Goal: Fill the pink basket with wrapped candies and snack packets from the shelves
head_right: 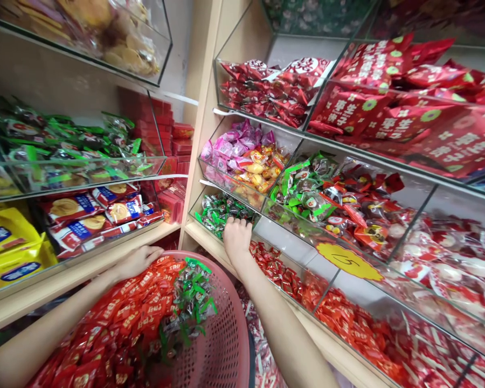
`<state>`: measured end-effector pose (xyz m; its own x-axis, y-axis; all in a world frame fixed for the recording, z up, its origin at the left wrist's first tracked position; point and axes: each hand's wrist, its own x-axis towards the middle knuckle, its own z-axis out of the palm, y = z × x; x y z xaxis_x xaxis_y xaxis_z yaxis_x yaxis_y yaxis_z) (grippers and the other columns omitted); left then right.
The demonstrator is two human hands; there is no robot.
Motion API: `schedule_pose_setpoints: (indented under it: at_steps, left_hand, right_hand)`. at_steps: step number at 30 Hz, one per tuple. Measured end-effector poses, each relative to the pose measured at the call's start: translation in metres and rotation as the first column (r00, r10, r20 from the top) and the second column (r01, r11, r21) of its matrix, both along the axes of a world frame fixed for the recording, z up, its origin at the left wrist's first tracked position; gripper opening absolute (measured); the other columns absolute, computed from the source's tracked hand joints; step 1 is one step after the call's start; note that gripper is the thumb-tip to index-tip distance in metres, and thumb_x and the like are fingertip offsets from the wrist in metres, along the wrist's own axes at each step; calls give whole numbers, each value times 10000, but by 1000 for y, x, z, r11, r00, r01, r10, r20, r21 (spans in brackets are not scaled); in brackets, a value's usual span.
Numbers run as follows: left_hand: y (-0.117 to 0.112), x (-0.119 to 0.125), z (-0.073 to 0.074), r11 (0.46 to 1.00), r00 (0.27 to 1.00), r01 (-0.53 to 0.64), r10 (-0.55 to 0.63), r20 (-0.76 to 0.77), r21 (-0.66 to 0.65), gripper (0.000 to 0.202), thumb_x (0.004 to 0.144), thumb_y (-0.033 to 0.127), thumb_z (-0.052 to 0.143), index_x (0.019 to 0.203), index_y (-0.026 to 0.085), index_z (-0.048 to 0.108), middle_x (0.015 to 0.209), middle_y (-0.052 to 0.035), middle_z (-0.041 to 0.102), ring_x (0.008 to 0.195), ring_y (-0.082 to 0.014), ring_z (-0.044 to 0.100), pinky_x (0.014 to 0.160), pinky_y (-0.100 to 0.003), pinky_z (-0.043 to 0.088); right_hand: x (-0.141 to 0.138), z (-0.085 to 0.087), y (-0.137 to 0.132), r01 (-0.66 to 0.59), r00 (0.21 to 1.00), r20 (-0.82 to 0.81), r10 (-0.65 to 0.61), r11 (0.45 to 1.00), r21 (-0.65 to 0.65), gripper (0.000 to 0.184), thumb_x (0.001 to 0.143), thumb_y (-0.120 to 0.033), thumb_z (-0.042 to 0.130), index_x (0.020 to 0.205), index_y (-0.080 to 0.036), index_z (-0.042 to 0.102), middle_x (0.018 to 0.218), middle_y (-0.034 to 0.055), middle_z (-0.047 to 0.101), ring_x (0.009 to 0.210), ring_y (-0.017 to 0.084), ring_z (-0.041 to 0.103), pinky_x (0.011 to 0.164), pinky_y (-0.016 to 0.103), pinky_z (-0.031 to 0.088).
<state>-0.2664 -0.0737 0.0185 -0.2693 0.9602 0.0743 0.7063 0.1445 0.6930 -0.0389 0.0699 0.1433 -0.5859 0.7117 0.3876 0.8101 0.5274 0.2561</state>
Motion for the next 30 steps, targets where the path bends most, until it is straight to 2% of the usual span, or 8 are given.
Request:
schedule_pose_setpoints:
  at_steps: [5, 10, 16, 19, 21, 25, 27, 30]
  left_hand:
    - [1, 0, 0, 1000, 1000, -21, 22, 21, -14, 434, 790, 506, 343, 823, 213, 662, 839, -21, 689, 800, -212, 606, 771, -275, 427]
    - [2, 0, 0, 999, 999, -30, 30, 29, -21, 443, 784, 513, 348, 858, 210, 662, 893, -31, 689, 846, -220, 599, 803, -282, 422]
    - [1, 1, 0, 1000, 1000, 22, -23, -12, -16, 457, 826, 511, 282, 789, 201, 616, 787, -17, 665, 766, -197, 594, 752, -272, 418]
    - [1, 1, 1, 999, 999, 34, -34, -15, -20, 463, 831, 511, 270, 777, 197, 606, 775, -13, 655, 747, -191, 590, 735, -266, 415]
    - [2, 1, 1, 999, 1000, 25, -25, -1, -29, 463, 822, 517, 283, 780, 197, 615, 773, -15, 659, 747, -196, 591, 734, -268, 418]
    - [2, 0, -1, 1000, 1000, -5, 5, 8, -24, 445, 802, 516, 321, 795, 203, 638, 795, -17, 674, 769, -210, 595, 742, -276, 422]
    - [2, 0, -3, 1000, 1000, -20, 20, 13, -18, 436, 794, 512, 337, 804, 204, 646, 806, -20, 679, 772, -213, 597, 744, -278, 423]
    - [1, -1, -4, 999, 999, -31, 31, 9, -19, 425, 787, 505, 347, 799, 205, 649, 799, -22, 681, 764, -213, 597, 740, -280, 424]
  right_hand:
    - [-8, -11, 15, 73, 997, 43, -70, 996, -58, 165, 795, -182, 481, 920, -96, 545, 860, 187, 638, 872, 271, 569, 730, 372, 342]
    - [-8, -13, 13, 73, 997, 37, -71, 996, -56, 186, 782, -149, 471, 953, -98, 523, 877, 186, 630, 884, 272, 561, 723, 367, 360]
    - [11, 9, -15, -26, 1000, 4, 26, 1000, 14, 175, 757, -164, 504, 926, -134, 475, 859, 144, 602, 862, 261, 527, 692, 336, 376]
    - [28, 12, -38, -129, 990, -59, 128, 991, -20, 149, 766, -190, 499, 906, -169, 456, 866, 104, 593, 850, 241, 515, 690, 319, 369]
    - [39, 4, -54, -236, 966, -146, 215, 961, -143, 136, 777, -221, 496, 900, -196, 444, 846, 58, 592, 821, 208, 518, 677, 289, 363]
    - [54, -26, -78, -376, 923, -254, 289, 817, -437, 170, 743, -228, 532, 889, -223, 446, 752, -12, 577, 749, 166, 531, 633, 247, 351]
    - [56, -42, -84, -406, 914, -240, 328, 775, -484, 176, 729, -202, 536, 886, -220, 461, 769, -9, 582, 759, 166, 537, 641, 250, 353]
    - [57, -60, -88, -469, 881, -183, 437, 752, -462, 178, 733, -170, 526, 901, -210, 482, 870, 20, 595, 844, 179, 537, 719, 274, 370]
